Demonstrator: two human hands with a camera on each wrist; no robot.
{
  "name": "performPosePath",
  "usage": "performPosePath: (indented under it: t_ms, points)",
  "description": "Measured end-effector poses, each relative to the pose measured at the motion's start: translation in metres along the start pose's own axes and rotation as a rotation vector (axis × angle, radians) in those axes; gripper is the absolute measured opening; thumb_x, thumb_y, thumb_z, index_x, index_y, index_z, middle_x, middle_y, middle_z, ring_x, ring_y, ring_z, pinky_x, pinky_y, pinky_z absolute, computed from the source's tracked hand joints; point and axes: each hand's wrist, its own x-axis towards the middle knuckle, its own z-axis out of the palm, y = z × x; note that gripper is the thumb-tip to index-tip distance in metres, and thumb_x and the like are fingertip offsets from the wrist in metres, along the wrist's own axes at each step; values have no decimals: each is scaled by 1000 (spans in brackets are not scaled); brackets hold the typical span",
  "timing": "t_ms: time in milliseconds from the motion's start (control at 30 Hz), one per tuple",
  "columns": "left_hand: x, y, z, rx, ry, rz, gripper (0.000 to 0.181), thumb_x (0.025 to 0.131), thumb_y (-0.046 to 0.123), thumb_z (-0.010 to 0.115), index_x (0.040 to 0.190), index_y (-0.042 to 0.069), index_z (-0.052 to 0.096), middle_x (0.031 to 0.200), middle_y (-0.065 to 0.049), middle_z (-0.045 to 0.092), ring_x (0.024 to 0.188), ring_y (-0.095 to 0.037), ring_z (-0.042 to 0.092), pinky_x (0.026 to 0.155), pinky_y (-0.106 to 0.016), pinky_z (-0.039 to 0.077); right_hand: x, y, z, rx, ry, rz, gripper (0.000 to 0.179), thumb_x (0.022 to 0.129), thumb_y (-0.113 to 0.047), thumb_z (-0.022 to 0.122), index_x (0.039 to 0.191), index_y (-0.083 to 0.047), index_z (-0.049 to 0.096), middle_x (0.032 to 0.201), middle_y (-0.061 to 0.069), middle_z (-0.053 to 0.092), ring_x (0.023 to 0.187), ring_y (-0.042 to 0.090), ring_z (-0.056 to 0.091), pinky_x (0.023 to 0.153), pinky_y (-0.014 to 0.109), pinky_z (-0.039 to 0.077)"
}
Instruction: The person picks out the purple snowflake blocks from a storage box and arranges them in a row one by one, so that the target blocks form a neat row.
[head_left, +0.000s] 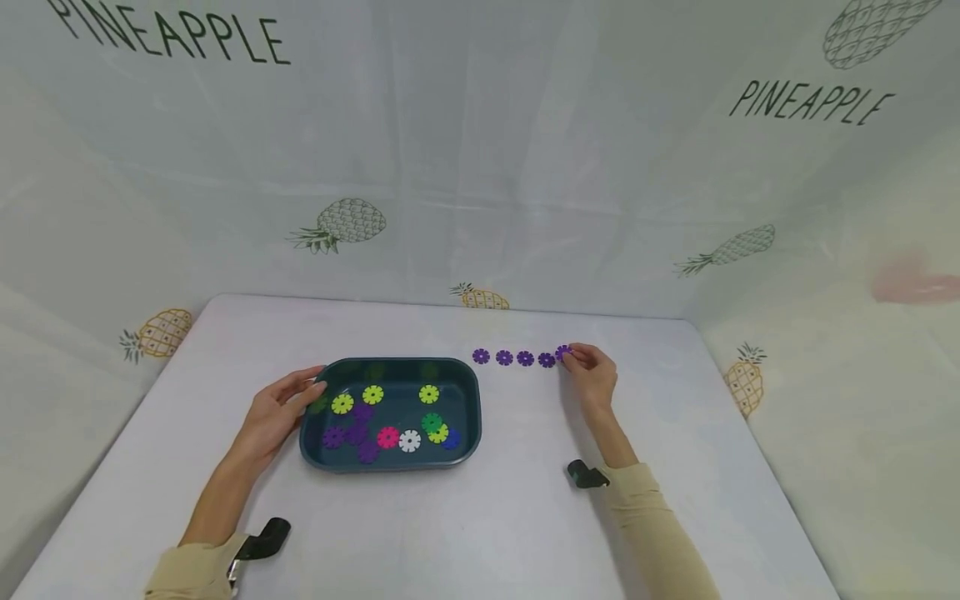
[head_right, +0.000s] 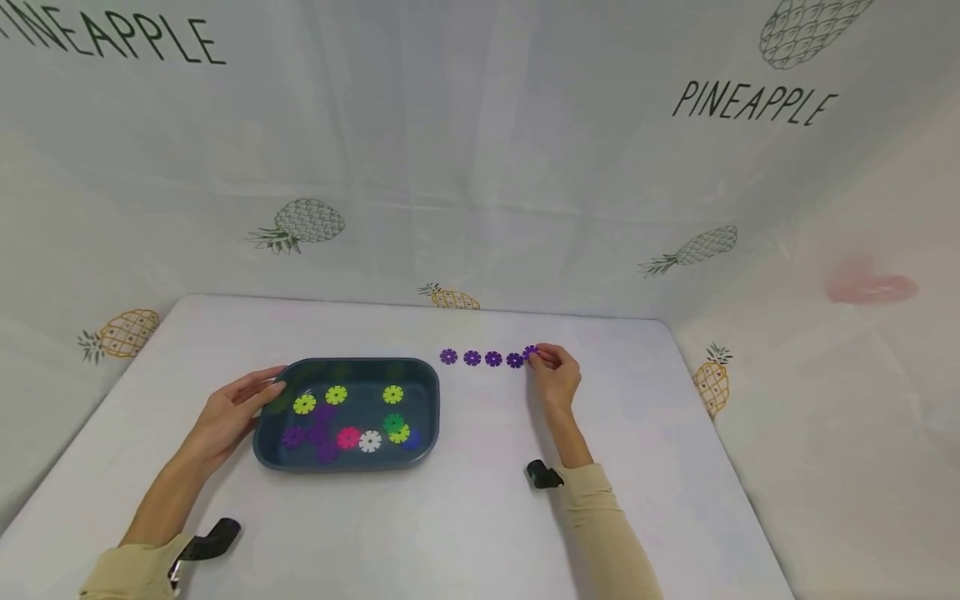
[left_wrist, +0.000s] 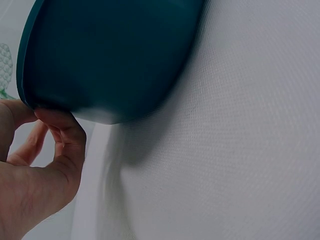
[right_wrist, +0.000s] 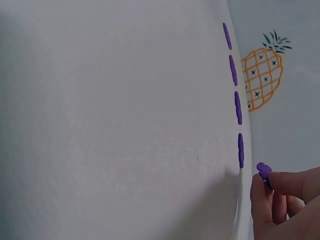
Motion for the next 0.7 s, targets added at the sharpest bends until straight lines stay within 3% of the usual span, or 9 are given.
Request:
performPosePath:
  t_ms: [233, 467, 600, 700]
  points:
    - [1, 0, 1, -13, -1, 4, 64, 100, 45, 66, 151, 9, 50, 128, -2, 51, 106, -11, 53, 81, -19, 52, 6, 6, -4, -104, 10, -34, 22, 95, 1, 71, 116, 6, 71, 109, 24, 69, 87, 15, 61, 70, 9, 48]
    - [1, -1, 2, -2, -4, -3, 65, 100, 45, 66, 151, 8, 49, 129, -4, 50, 104, -11, 52, 80, -19, 51, 12, 8, -9, -238, 10, -93, 19, 93, 3, 71, 111, 8, 71, 105, 25, 71, 92, 29, 65, 70, 9, 44]
    - [1, -1, 1, -2, 4, -7, 65, 100, 46, 66, 151, 9, 50, 132, -6, 49, 104, -11, 53, 80, -19, 51, 15, 7, -11, -317, -31, -99, 19, 93, 2, 71, 110, 9, 71, 103, 25, 71, 94, 33, 66, 76, 19, 47]
    - [1, -1, 1, -2, 2, -4, 65, 100, 46, 66, 151, 9, 50, 131, -5, 50, 104, -11, 54, 80, -20, 52, 18, 6, -12, -378, -72, -109, 19, 94, 1, 71, 109, 10, 71, 102, 26, 70, 94, 38, 66, 83, 33, 52]
